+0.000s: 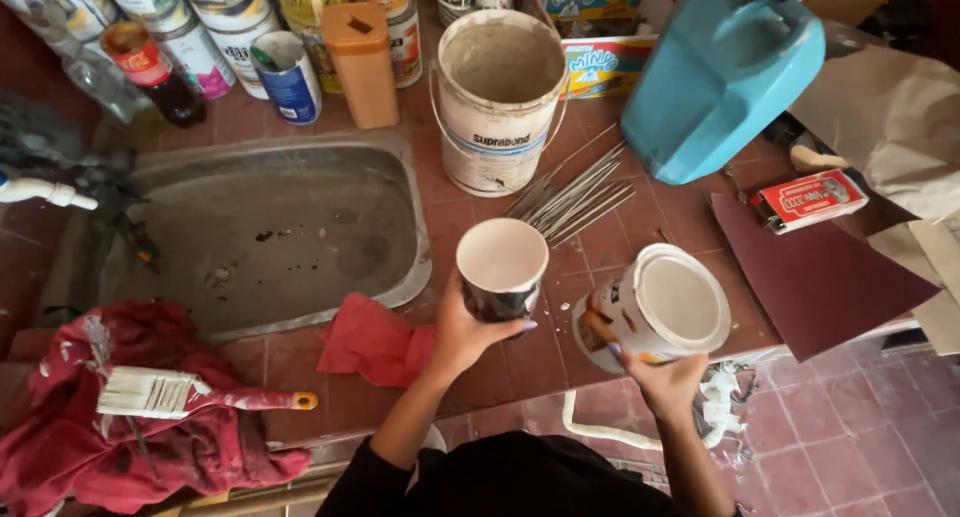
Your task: Mixing paint in a small cup by adding liquid from a container and stirring with a stick.
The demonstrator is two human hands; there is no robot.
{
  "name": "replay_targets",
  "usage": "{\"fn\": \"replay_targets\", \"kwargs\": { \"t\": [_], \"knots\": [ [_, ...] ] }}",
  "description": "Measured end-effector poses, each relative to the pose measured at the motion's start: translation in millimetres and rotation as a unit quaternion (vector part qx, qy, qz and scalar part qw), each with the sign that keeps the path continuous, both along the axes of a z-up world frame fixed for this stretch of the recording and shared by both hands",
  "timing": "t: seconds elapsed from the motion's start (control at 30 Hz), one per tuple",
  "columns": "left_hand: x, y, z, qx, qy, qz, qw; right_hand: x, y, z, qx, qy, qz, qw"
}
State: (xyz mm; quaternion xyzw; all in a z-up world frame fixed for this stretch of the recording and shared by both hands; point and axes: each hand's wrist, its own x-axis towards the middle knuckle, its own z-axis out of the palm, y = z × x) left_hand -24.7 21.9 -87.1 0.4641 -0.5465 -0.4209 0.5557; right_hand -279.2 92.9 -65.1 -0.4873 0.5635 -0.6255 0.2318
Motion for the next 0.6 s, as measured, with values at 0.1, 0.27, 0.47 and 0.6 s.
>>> {"fn": "replay_targets", "kwargs": {
  "t": [0.1,0.27,0.47,0.6],
  "knots": [
    [7,-8,-14,-0.011,0.040,0.023,0.999,-24,-25,-44,-0.106,0.032,0.038,0.993],
    [25,3,9,-0.014,0.027,0.061,0.998,-25,-37,-47,-0.102,0.035,0.050,0.993],
    [50,15,9,0.009,0.050,0.083,0.995,-13,-47,-37,-0.105,0.029,0.058,0.992],
    [70,25,-2,0.038,0.069,0.118,0.990,-14,-61,-38,-0.107,0.038,0.083,0.990]
  ]
}}
